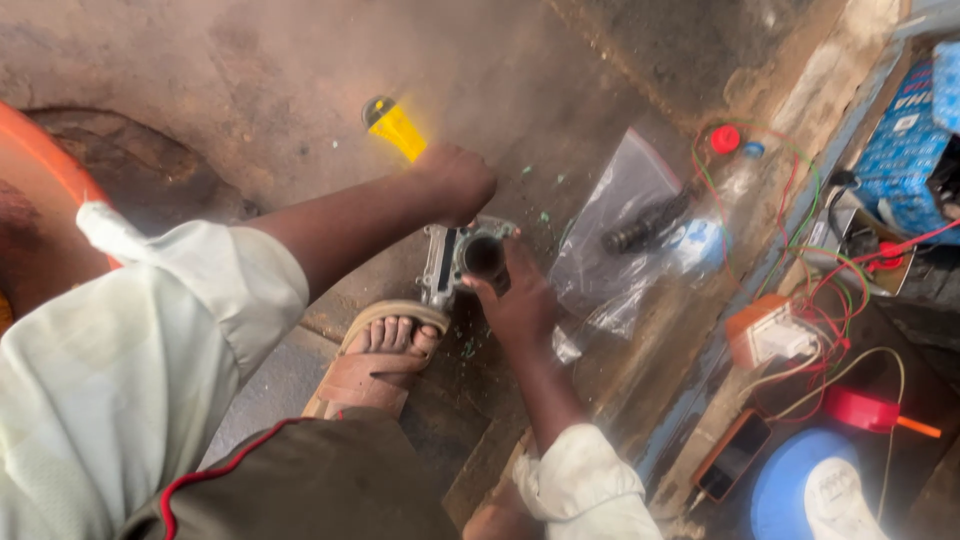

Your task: The person is scraping and cleaning a motorcycle engine cylinder block using a yellow-handled scraper tool.

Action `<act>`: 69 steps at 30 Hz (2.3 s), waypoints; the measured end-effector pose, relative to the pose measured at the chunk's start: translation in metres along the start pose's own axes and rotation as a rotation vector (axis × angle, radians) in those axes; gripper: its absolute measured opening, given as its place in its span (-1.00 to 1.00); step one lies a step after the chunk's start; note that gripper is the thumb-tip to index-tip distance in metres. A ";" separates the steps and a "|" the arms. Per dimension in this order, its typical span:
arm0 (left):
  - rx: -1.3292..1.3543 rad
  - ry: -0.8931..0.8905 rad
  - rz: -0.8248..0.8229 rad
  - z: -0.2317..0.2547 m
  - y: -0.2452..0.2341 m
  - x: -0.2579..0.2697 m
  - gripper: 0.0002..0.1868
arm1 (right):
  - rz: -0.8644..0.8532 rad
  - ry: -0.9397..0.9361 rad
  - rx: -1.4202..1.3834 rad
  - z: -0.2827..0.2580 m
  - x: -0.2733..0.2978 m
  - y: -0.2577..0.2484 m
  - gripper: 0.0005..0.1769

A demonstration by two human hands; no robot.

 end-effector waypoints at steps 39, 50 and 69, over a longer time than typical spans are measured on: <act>-0.033 0.020 0.045 -0.011 -0.004 0.007 -0.76 | 0.022 -0.027 -0.037 -0.008 -0.002 -0.009 -0.05; 0.007 0.000 0.019 -0.013 0.003 0.006 -0.71 | -0.030 0.038 -0.020 -0.012 -0.004 -0.012 -0.04; 0.011 -0.009 0.039 -0.024 0.024 -0.009 -0.70 | -0.032 0.043 -0.016 -0.009 -0.003 -0.009 -0.02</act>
Point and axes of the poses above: each hand's wrist, its own x-axis away from the middle knuckle, its own y-axis out of the palm, z = x × y, the point moved 4 cm from there along -x, towards the middle knuckle, and after that the axes turned 6 degrees about y, right-handed, at the moved point
